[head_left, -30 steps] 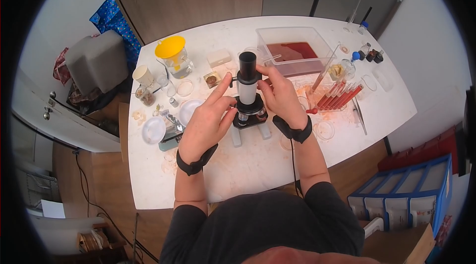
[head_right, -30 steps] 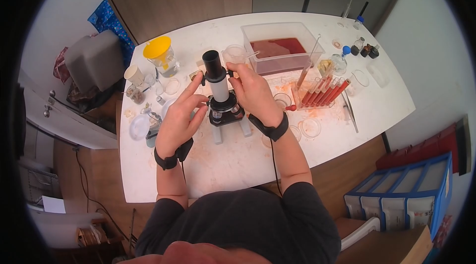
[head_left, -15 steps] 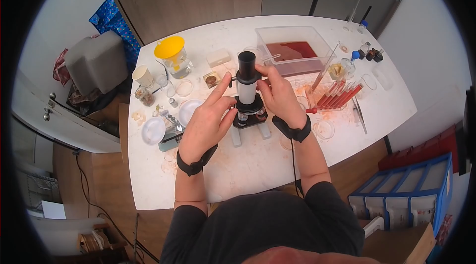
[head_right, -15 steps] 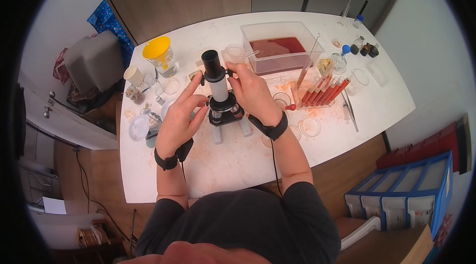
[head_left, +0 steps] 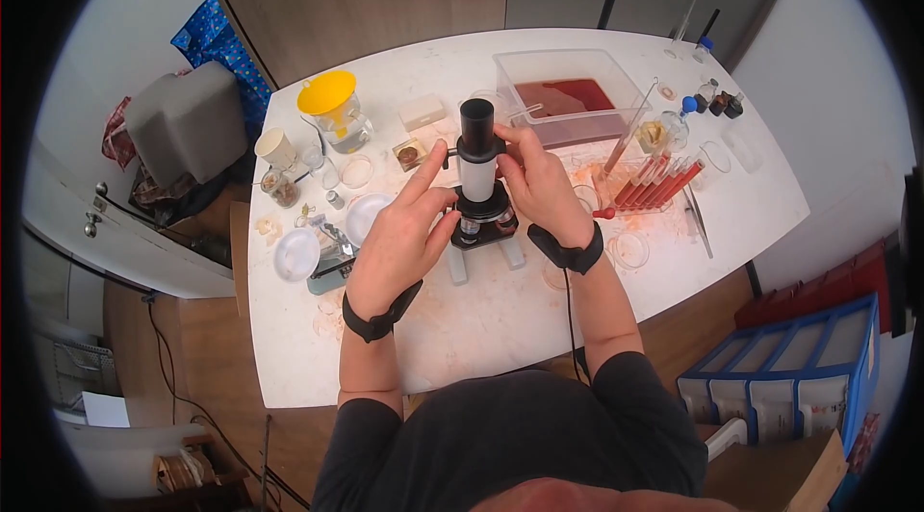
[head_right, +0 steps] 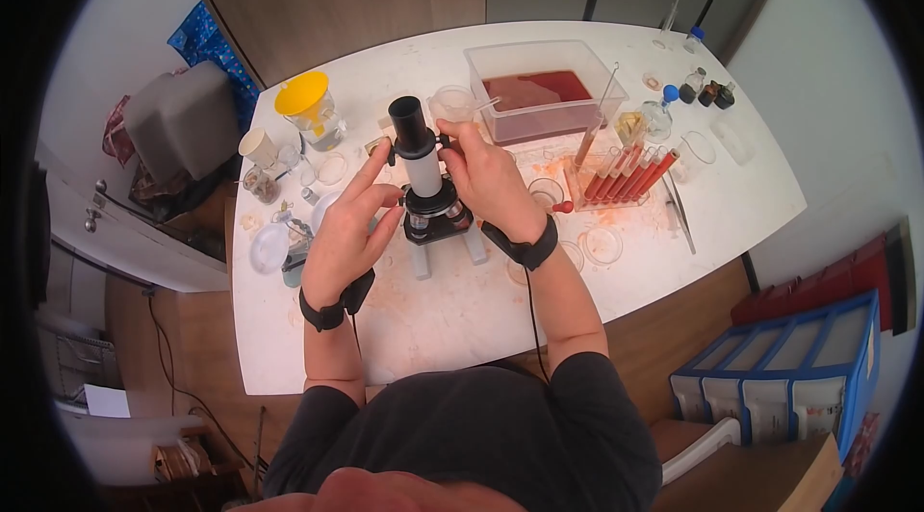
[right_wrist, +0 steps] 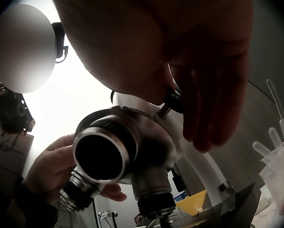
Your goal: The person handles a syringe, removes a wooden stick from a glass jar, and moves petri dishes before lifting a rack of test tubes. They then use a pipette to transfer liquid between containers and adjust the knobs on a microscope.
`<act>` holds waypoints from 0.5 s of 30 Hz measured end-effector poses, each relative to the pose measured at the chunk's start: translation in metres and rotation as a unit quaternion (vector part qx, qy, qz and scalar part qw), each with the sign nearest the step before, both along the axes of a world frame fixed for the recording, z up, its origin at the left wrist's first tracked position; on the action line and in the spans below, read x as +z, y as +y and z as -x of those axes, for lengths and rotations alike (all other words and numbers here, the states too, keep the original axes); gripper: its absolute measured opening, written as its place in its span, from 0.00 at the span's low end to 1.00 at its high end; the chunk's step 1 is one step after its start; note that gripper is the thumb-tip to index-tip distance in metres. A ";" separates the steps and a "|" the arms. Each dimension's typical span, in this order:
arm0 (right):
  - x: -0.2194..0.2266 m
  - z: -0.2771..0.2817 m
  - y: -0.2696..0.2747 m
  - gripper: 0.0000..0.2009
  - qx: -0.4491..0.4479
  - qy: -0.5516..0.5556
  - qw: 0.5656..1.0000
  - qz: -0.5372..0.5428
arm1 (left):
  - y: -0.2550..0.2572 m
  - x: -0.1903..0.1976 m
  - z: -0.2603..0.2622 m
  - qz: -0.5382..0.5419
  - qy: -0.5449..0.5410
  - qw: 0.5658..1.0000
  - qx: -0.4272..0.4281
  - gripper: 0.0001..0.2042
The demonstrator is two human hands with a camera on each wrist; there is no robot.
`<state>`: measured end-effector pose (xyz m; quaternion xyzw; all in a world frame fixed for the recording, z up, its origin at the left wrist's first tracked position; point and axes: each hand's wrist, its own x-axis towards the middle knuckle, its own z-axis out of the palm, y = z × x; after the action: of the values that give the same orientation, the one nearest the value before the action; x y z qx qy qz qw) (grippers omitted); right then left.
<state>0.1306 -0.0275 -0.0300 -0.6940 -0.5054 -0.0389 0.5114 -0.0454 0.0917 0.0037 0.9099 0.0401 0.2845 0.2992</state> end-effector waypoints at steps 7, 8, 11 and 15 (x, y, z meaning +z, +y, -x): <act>0.000 -0.001 -0.001 0.16 0.014 0.023 1.000 0.009 | 0.001 -0.001 0.000 -0.011 -0.003 1.000 -0.001 0.06; 0.000 -0.001 -0.001 0.16 0.013 0.021 1.000 0.009 | 0.001 -0.001 0.000 -0.014 -0.004 1.000 0.000 0.06; 0.000 0.000 -0.001 0.16 0.011 0.019 1.000 0.010 | 0.000 -0.001 -0.001 -0.007 -0.001 1.000 0.001 0.06; 0.001 0.000 -0.001 0.16 0.013 0.024 1.000 0.010 | 0.000 -0.001 -0.001 -0.009 -0.002 1.000 0.002 0.06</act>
<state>0.1308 -0.0282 -0.0293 -0.6933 -0.5022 -0.0109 0.5167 -0.0447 0.0918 0.0023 0.9120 0.0389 0.2869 0.2906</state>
